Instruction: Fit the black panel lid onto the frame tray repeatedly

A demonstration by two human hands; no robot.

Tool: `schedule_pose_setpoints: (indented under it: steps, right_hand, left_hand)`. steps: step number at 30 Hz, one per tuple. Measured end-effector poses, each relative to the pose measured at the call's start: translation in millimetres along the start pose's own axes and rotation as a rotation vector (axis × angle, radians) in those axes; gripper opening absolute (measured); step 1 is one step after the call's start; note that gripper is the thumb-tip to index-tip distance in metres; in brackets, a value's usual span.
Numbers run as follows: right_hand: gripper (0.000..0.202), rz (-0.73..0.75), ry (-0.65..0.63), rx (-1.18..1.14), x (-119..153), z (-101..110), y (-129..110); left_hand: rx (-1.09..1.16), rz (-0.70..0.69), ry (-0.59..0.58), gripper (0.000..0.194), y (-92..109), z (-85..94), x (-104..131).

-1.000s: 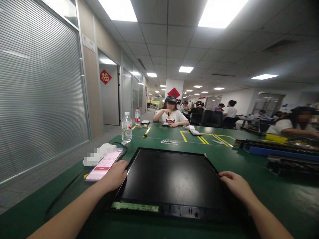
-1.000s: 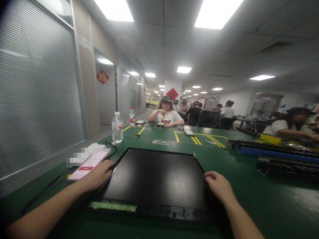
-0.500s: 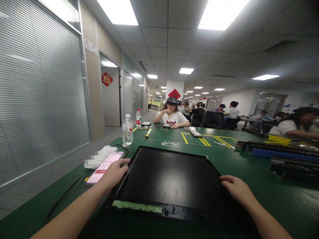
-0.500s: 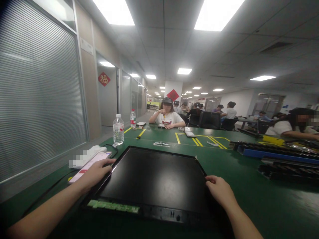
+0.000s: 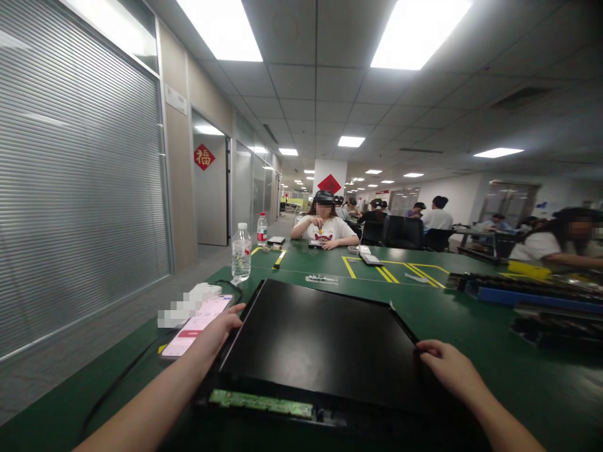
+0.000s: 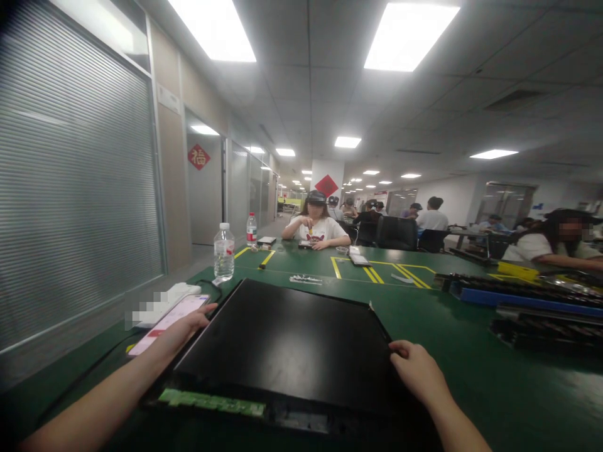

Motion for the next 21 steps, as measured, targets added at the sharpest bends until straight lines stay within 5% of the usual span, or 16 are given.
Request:
schedule_pose_setpoints:
  steps: [12, 21]
  right_hand:
    - [0.031, 0.01, 0.013, -0.018, 2.3, -0.7, -1.2]
    - [0.032, 0.003, 0.001, -0.027, 4.6, -0.5, -4.0]
  left_hand:
    - [-0.083, 0.016, -0.193, 0.072, -3.6, -5.2, 17.0]
    - [-0.171, -0.025, -0.147, 0.041, -6.5, -1.8, 11.9]
Point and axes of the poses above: each hand's wrist, its own x-axis away from the middle knuckle, its own z-axis out of the back of the hand, y = z × x, the point moved 2 cm from there along -x, towards the middle knuckle, and after that the axes turned 10 degrees about -y, right-handed, at the moved point
